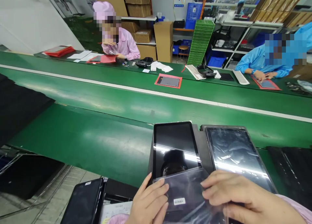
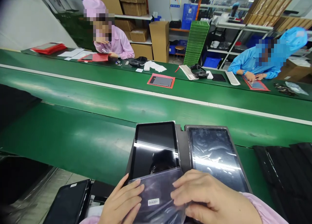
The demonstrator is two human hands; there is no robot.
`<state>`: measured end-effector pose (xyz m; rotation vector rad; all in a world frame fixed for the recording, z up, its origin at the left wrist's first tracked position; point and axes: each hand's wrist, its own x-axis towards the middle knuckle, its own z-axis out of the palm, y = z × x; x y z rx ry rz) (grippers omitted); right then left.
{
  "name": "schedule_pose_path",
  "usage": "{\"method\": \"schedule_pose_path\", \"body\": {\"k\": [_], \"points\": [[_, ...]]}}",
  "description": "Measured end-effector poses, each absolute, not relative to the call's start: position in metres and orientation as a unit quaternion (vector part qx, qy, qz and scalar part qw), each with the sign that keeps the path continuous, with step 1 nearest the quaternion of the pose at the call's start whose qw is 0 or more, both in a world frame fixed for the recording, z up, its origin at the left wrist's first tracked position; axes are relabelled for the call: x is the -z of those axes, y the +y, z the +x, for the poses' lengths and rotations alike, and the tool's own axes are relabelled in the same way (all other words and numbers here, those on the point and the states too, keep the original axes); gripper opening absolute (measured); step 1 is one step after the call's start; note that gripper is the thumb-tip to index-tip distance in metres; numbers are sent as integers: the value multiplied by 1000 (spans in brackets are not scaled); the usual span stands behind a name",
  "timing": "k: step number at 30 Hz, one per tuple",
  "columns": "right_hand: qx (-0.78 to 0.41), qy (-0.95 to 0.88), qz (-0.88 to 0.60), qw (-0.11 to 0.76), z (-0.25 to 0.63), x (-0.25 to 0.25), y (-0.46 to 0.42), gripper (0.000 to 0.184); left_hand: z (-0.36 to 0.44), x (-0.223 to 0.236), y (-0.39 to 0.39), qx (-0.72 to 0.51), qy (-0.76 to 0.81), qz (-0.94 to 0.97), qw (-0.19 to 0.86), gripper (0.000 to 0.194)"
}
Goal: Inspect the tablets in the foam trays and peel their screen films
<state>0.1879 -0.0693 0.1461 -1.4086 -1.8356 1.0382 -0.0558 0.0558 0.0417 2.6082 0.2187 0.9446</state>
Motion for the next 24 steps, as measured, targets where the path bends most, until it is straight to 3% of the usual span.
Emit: {"method": "schedule_pose_path", "body": {"k": [8, 13, 19, 24], "points": [[-380, -684, -554, 286, 187, -138, -80, 22, -56, -41, 53, -315, 90, 930, 167, 18], [-413, -719, -520, 203, 186, -140, -61, 14, -57, -40, 51, -342, 102, 921, 157, 17], [-362, -745, -497, 259, 190, -114, 3, 15, -59, -35, 55, -333, 70, 931, 132, 17], [-359, -765, -484, 229, 196, -99, 34, 19, -68, -14, 57, -305, 57, 941, 135, 15]]}}
